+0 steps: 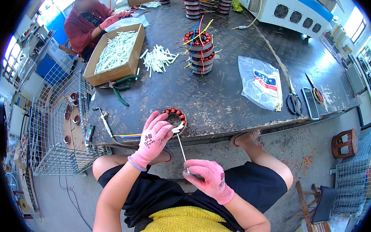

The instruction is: The person inserts insulation tubes onto wires extending from a motor stator and trims the materials using scissors.

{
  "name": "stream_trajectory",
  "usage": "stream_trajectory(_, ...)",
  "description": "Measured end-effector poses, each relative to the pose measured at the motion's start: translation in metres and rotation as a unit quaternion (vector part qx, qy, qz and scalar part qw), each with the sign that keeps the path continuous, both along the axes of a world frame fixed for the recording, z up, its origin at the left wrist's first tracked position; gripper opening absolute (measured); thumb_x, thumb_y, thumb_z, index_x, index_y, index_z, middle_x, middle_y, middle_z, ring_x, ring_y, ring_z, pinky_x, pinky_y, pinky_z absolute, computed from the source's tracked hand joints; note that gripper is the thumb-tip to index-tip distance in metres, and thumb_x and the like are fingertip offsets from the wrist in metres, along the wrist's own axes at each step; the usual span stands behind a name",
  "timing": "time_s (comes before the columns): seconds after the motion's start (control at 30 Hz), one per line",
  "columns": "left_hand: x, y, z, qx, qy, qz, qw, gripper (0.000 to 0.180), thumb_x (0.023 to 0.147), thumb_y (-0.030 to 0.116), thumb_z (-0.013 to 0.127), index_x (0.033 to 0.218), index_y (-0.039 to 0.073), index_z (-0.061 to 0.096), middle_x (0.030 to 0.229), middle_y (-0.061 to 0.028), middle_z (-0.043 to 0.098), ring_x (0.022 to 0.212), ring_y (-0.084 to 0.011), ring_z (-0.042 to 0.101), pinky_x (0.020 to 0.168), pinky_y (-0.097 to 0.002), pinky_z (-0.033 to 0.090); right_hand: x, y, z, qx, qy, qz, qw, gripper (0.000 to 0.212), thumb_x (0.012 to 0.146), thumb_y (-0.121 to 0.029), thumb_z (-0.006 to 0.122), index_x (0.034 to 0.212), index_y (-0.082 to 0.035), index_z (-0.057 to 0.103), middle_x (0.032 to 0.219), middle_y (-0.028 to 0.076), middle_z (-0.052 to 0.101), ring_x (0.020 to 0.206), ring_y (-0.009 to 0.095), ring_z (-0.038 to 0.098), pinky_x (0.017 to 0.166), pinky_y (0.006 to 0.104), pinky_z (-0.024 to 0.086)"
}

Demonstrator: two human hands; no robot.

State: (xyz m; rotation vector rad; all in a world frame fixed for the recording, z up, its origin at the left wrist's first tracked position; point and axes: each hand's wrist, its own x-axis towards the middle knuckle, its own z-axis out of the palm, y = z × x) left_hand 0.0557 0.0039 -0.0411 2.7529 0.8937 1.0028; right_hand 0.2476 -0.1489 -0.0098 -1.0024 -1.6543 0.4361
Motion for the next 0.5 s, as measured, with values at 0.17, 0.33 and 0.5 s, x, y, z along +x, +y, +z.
stream_trajectory(0.17, -0.001, -0.006, 0.006, -0.054, -0.038, 0.013, 0.998, 0.015, 0.084, 0.016, 0.068, 0.095, 0.007, 0.064, 0.126, -0.0110, 0.057, 0.131, -0.0339, 0.048, 0.116, -0.0522, 0.032, -0.011, 0.016, -0.015, -0.142, 0.047, -0.006, 0.989, 0.027, 0.081, -0.002, 0.076, 0.105, -0.005, 0.065, 0.108, 0.012, 0.069, 0.093, 0.029, 0.068, 0.078, 0.0354, 0.056)
stream_trajectory(0.33, -0.002, -0.010, 0.001, -0.102, -0.037, 0.059, 0.992, 0.018, 0.092, 0.023, 0.063, 0.094, 0.006, 0.067, 0.142, -0.0153, 0.047, 0.138, -0.0396, 0.038, 0.118, -0.0534, 0.025, -0.016, 0.037, -0.029, -0.157, 0.060, -0.030, 0.985, 0.020, 0.082, 0.000, 0.072, 0.102, -0.006, 0.069, 0.107, 0.010, 0.068, 0.093, 0.024, 0.068, 0.078, 0.0332, 0.055)
stream_trajectory(0.5, -0.006, -0.005, -0.007, -0.150, -0.050, 0.045, 0.986, 0.025, 0.096, 0.027, 0.059, 0.108, 0.008, 0.069, 0.148, -0.0162, 0.042, 0.142, -0.0414, 0.031, 0.121, -0.0524, 0.019, -0.021, 0.051, -0.037, -0.172, 0.112, -0.023, 0.978, 0.019, 0.089, -0.007, 0.070, 0.107, -0.003, 0.070, 0.102, 0.007, 0.065, 0.082, 0.013, 0.062, 0.071, 0.0263, 0.050)
